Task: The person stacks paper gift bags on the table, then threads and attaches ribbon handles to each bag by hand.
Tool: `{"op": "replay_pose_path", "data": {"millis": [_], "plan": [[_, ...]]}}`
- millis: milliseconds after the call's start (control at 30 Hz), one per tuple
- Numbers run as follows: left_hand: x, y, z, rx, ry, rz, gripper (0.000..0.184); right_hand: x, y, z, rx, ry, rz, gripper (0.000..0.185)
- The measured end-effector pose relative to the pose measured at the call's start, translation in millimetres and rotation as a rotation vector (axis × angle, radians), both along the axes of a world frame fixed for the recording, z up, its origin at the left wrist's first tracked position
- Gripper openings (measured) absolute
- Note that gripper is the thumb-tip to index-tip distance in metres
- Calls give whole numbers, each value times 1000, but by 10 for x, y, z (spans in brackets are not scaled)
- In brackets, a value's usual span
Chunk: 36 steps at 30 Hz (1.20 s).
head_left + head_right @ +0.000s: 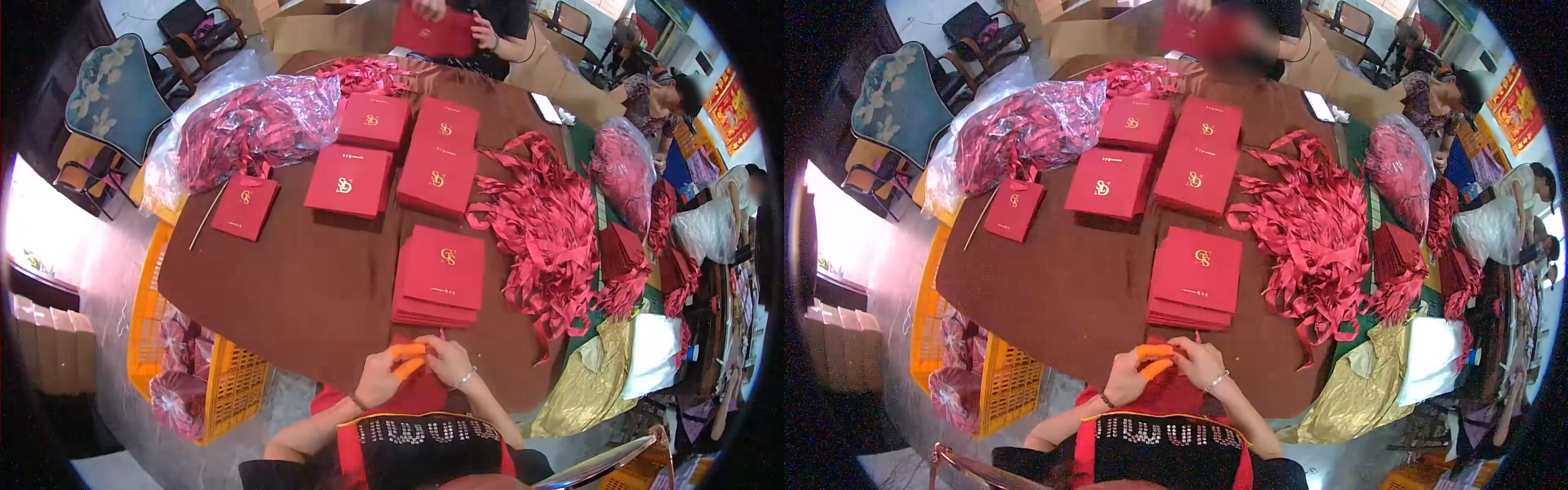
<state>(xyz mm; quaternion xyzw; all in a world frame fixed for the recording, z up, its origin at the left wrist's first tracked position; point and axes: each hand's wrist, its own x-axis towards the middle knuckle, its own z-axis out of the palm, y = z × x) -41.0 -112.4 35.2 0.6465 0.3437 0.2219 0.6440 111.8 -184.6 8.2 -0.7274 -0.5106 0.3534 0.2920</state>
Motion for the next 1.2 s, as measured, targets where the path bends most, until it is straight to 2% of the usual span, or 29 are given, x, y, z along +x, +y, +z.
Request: {"op": "replay_pose_path", "data": {"millis": [67, 167, 233, 300, 333, 367, 433, 467, 500, 567, 700, 767, 833, 900, 967, 1033, 1100, 1133, 1200], "plan": [[-70, 39, -6, 73, 42, -31, 19, 20, 31, -39, -79, -1, 16, 25], [-144, 55, -125, 117, 0, 5, 18, -34, 73, -38, -58, 19, 6, 25], [-174, 78, -127, 131, 9, 5, 18, -70, 158, 168, -181, 104, -10, 24], [-164, 74, -88, 144, 12, 5, 17, -98, 125, 77, -6, 14, 15, 23], [-147, 81, -41, 49, -23, 34, 18, -102, 129, -11, -60, 135, -9, 22], [-137, 84, -12, -47, -57, 62, 18, -111, 103, -48, -67, 137, -10, 22], [-152, 86, -35, -110, -65, 61, 17, -157, 113, 43, -66, 442, -178, 22], [-171, 96, -50, -1, -19, 16, 16, -103, 91, -93, -35, 198, -77, 21], [-173, 106, -61, 109, 26, -31, 15, -89, 105, 9, -20, 185, -71, 20], [-182, 102, -64, 53, 36, -16, 16, -64, 44, -185, 31, 324, -131, 20], [-299, 171, -75, 265, 85, 55, 18, -32, 77, 117, -109, 170, -96, 21], [-343, 154, -58, 127, 94, 206, 18, -44, -7, -10, 3, 242, -129, 20], [-459, 120, -172, -13, 92, 248, 19, -47, -35, 24, -57, 316, -149, 20], [-509, 96, -227, -36, 156, 215, 19, -19, -41, 66, -140, 354, -161, 21], [-503, 82, -277, 134, 204, 127, 18, 20, -37, 80, -185, 349, -106, 22], [-463, 54, -314, 126, 171, 148, 17, 28, -38, 92, -174, 354, -93, 22], [-423, 62, -335, 371, 225, 48, 18, 46, -45, 73, -164, 355, -75, 23], [-387, 68, -351, 461, 162, 47, 19, 39, -65, 30, -128, 382, -72, 23], [-350, 39, -348, 458, 180, 60, 19, 36, -69, -26, -85, 406, -66, 24]]}}
